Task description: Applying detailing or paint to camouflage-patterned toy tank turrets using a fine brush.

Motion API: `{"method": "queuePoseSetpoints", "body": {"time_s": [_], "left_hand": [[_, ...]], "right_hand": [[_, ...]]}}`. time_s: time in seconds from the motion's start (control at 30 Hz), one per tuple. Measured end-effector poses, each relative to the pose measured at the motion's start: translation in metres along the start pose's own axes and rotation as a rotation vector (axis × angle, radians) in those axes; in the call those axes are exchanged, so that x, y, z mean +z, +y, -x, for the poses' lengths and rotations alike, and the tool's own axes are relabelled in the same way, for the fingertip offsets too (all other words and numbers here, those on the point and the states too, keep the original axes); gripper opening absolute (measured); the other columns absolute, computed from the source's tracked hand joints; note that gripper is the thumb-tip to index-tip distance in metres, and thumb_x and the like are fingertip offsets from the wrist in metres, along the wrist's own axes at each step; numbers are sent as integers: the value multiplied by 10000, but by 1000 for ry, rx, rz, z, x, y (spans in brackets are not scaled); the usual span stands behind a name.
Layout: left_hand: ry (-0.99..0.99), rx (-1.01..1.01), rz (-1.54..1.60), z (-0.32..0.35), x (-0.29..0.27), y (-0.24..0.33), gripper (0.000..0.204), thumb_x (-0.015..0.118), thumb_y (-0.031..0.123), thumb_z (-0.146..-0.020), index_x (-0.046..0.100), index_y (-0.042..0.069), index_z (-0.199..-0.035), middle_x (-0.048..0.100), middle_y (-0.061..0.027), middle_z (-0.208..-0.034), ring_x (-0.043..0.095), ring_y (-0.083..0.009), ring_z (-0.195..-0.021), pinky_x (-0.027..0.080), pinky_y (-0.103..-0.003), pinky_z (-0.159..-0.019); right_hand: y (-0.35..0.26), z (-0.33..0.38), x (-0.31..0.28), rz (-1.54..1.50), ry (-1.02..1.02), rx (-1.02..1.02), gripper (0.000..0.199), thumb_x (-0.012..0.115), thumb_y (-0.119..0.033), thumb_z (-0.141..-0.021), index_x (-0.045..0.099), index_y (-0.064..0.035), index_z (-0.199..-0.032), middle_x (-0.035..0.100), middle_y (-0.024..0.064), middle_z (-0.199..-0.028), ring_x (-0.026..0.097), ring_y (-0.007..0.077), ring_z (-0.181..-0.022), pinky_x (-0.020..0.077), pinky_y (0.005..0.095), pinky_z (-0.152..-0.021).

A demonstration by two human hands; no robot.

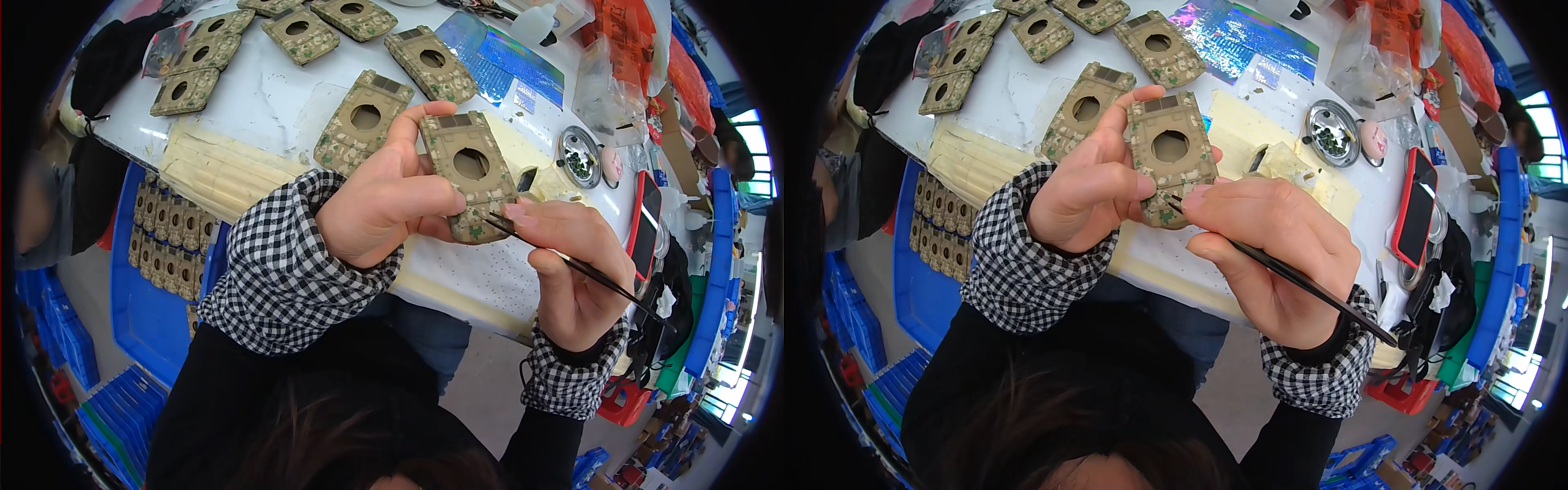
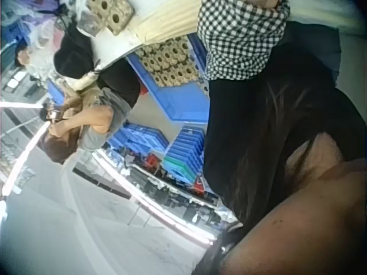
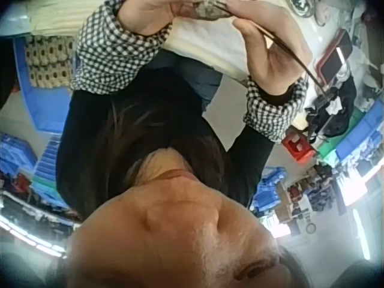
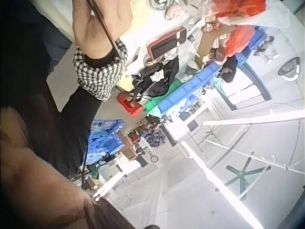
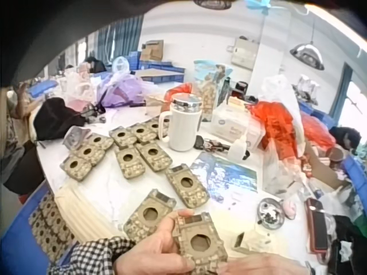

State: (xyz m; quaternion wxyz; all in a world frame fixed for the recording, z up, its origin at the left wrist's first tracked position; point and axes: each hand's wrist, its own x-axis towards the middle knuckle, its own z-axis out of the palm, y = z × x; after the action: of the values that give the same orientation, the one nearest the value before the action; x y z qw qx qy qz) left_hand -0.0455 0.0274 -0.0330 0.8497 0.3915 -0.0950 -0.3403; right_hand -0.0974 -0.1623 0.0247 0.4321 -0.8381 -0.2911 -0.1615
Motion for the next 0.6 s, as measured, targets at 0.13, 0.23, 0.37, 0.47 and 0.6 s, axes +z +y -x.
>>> {"method": "queuePoseSetpoints", "body": {"time_s": [0.13,0.23,0.37,0.47,0.6], "left_hand": [[0,5,3,0,0,0,776,480,-4,-779,65,150,-1416,419,-237,-1328,462,-325,-1233,484,-450,-924],[-6,6,2,0,0,0,777,480,-4,-777,65,149,-1416,418,-237,-1330,460,-324,-1235,483,-448,-925],[-8,12,9,0,0,-1,790,492,6,-767,66,149,-1417,424,-236,-1324,465,-318,-1229,489,-439,-913],[-13,28,-8,0,-1,-2,799,503,17,-760,66,143,-1416,430,-234,-1316,472,-310,-1220,489,-430,-909],[-5,51,-52,1,2,0,808,520,32,-755,63,127,-1415,437,-236,-1308,478,-303,-1213,482,-405,-913]], "right_hand": [[-1,0,1,2,3,7,205,731,-51,-740,652,18,-916,677,118,-881,656,263,-832,511,319,-750],[-1,0,1,-6,10,15,196,730,-42,-739,653,17,-909,677,115,-877,656,264,-832,510,322,-753],[3,0,2,-28,32,18,163,714,-29,-751,655,12,-898,675,111,-866,650,264,-843,496,337,-766],[5,-1,3,-6,27,12,128,693,-33,-772,656,8,-887,670,108,-853,640,262,-851,479,350,-778],[9,1,5,-38,63,43,106,675,-52,-794,656,5,-882,665,105,-841,630,260,-850,465,355,-782]]}}
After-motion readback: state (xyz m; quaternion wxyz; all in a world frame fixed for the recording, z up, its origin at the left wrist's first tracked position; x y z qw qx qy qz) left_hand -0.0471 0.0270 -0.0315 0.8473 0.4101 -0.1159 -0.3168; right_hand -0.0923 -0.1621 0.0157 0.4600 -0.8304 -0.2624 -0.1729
